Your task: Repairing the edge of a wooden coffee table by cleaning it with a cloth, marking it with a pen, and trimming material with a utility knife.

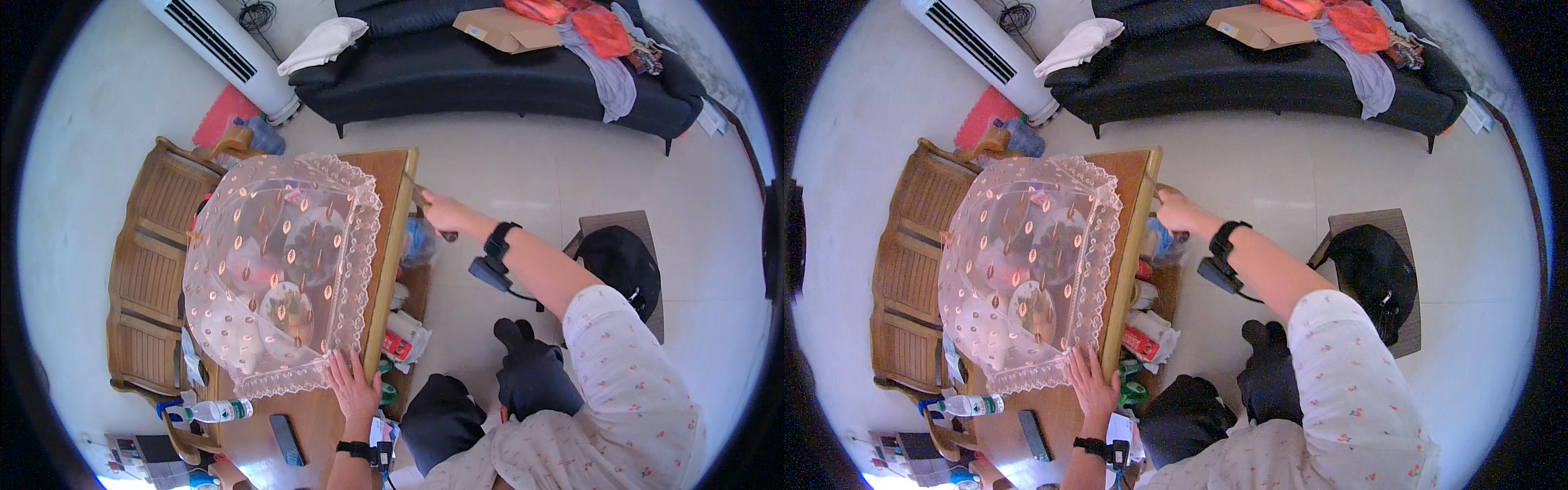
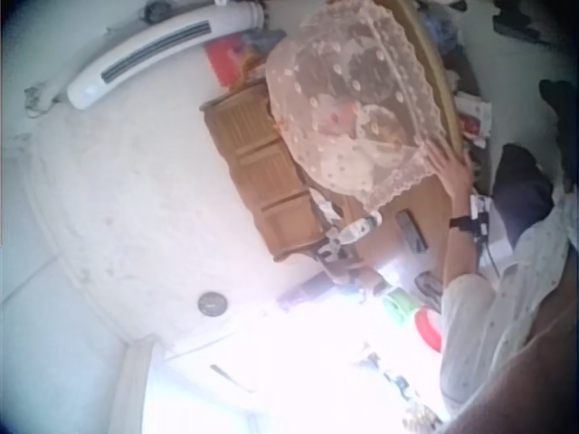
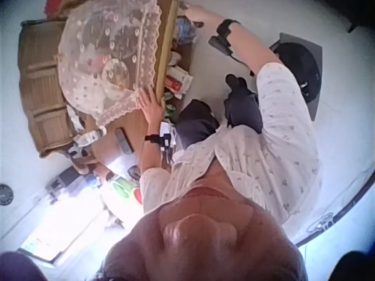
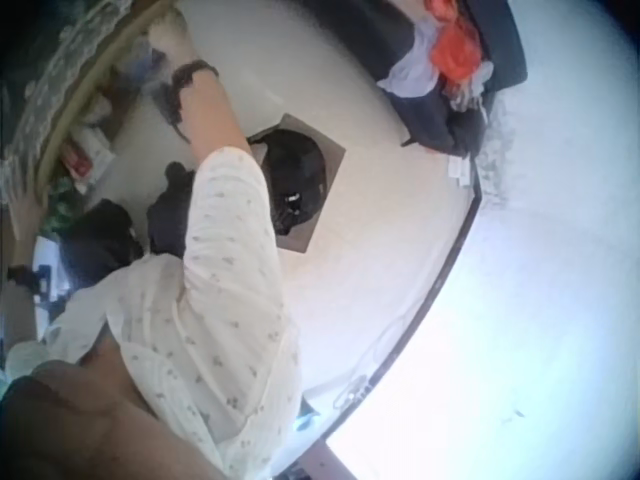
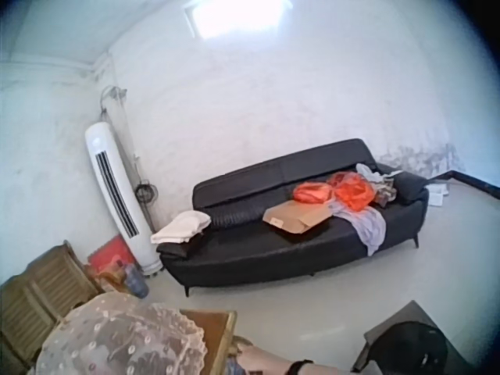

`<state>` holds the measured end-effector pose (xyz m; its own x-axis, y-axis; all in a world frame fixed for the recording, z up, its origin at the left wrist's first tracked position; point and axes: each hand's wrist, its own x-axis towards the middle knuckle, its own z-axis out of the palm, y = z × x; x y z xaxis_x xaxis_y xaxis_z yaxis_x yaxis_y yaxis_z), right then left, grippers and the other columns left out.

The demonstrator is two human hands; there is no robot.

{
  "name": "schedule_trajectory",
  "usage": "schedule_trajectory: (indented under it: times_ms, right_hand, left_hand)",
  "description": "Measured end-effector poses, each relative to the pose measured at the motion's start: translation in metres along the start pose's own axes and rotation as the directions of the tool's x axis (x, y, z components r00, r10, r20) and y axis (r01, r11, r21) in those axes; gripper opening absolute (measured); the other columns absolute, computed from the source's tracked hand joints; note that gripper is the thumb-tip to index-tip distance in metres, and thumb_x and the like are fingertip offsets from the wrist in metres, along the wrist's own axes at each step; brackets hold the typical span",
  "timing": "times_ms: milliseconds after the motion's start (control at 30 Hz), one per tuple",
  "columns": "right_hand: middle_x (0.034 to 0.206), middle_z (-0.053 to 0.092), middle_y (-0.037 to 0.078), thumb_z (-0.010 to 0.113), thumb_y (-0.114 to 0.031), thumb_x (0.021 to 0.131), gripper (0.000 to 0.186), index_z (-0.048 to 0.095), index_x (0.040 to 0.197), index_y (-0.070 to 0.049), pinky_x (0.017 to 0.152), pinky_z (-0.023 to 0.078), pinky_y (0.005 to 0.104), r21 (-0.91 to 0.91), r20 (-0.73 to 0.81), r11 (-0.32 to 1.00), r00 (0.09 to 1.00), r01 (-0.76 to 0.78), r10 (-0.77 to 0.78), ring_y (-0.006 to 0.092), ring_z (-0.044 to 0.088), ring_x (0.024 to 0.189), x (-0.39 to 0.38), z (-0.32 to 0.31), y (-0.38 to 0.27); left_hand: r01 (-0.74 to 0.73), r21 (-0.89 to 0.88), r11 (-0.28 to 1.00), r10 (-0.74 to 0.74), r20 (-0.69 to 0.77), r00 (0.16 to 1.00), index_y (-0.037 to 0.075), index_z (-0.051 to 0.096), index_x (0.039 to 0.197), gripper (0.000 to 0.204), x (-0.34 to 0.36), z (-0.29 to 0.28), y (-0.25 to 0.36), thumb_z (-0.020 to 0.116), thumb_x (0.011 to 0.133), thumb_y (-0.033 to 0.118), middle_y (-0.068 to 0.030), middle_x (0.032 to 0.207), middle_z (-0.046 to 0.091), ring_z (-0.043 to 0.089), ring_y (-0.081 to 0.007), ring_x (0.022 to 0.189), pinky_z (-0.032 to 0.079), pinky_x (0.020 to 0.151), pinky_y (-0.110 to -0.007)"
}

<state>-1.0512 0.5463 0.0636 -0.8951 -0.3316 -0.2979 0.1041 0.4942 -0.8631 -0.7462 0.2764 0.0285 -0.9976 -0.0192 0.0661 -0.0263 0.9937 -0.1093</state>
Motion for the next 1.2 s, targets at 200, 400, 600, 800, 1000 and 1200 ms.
schedule_trajectory:
  times_ms: [200, 400, 600, 800, 1000, 1200]
  right_hand:
    - [0.068, 0.063, 0.019, 0.041, -0.008, 0.077, 0.046, 0.035, 0.12, 0.006, 0.05, 0.048, 0.0386, 0.002, -0.074, 0.999, 0.997, 0.033, -0.032, 0.0275, 0.062, 0.055, 0.001, 0.026, 0.016]
    - [0.066, 0.061, 0.016, 0.037, -0.012, 0.084, 0.045, 0.032, 0.127, 0.001, 0.05, 0.047, 0.0394, 0.0, 0.072, 0.999, 0.997, 0.035, -0.035, 0.0265, 0.061, 0.055, -0.033, 0.026, 0.013]
    - [0.065, 0.06, 0.015, 0.036, -0.017, 0.088, 0.047, 0.028, 0.131, -0.002, 0.049, 0.046, 0.0385, -0.02, 0.07, 0.999, 0.997, 0.026, -0.024, 0.0245, 0.057, 0.049, -0.063, 0.06, 0.016]
    - [0.066, 0.06, 0.015, 0.037, -0.019, 0.089, 0.048, 0.027, 0.133, -0.003, 0.05, 0.046, 0.0384, 0.004, 0.096, 1.0, 0.995, 0.011, -0.011, 0.0243, 0.057, 0.049, -0.067, 0.048, 0.006]
    - [0.067, 0.06, 0.015, 0.036, -0.019, 0.09, 0.053, 0.021, 0.139, -0.006, 0.049, 0.046, 0.0379, -0.059, 0.153, 0.998, 0.988, 0.008, 0.001, 0.0231, 0.058, 0.051, -0.089, 0.068, 0.01]
    - [0.063, 0.06, 0.014, 0.036, -0.019, 0.09, 0.054, 0.02, 0.138, -0.002, 0.048, 0.046, 0.0368, -0.009, 0.174, 1.0, 0.985, 0.007, -0.005, 0.0222, 0.058, 0.05, -0.098, 0.065, 0.003]
  left_hand:
    - [0.021, 0.017, 1.0, -0.021, 0.01, 1.0, 0.005, 0.031, 0.135, 0.073, 0.002, -0.001, 0.003, 0.059, 0.076, 0.039, -0.023, 0.143, 0.019, 0.017, -0.0382, 0.133, 0.016, 0.106, -0.052]
    - [0.012, 0.002, 1.0, -0.012, 0.015, 1.0, 0.004, 0.031, 0.135, 0.074, 0.001, -0.003, 0.002, 0.061, 0.075, 0.034, -0.025, 0.143, 0.016, 0.015, -0.0395, 0.133, 0.015, 0.106, -0.052]
    - [0.019, -0.015, 1.0, -0.019, -0.013, 1.0, 0.004, 0.034, 0.133, 0.07, 0.005, -0.001, 0.002, 0.06, 0.076, 0.034, -0.0242, 0.142, 0.019, 0.016, -0.0389, 0.133, 0.015, 0.106, -0.052]
    - [0.008, -0.01, 1.0, -0.008, -0.044, 0.999, 0.005, 0.033, 0.134, 0.07, 0.004, -0.001, 0.001, 0.06, 0.076, 0.034, -0.0242, 0.143, 0.018, 0.015, -0.0378, 0.133, 0.016, 0.106, -0.052]
    - [0.023, 0.019, 1.0, -0.022, -0.039, 0.999, 0.007, 0.034, 0.135, 0.07, 0.001, -0.001, 0.002, 0.058, 0.078, 0.039, -0.0211, 0.143, 0.02, 0.018, -0.036, 0.133, 0.017, 0.106, -0.05]
    - [0.016, 0.035, 0.999, -0.015, -0.053, 0.998, 0.007, 0.034, 0.135, 0.068, 0.004, -0.002, 0.002, 0.057, 0.079, 0.039, -0.0206, 0.143, 0.019, 0.018, -0.0356, 0.133, 0.017, 0.106, -0.05]
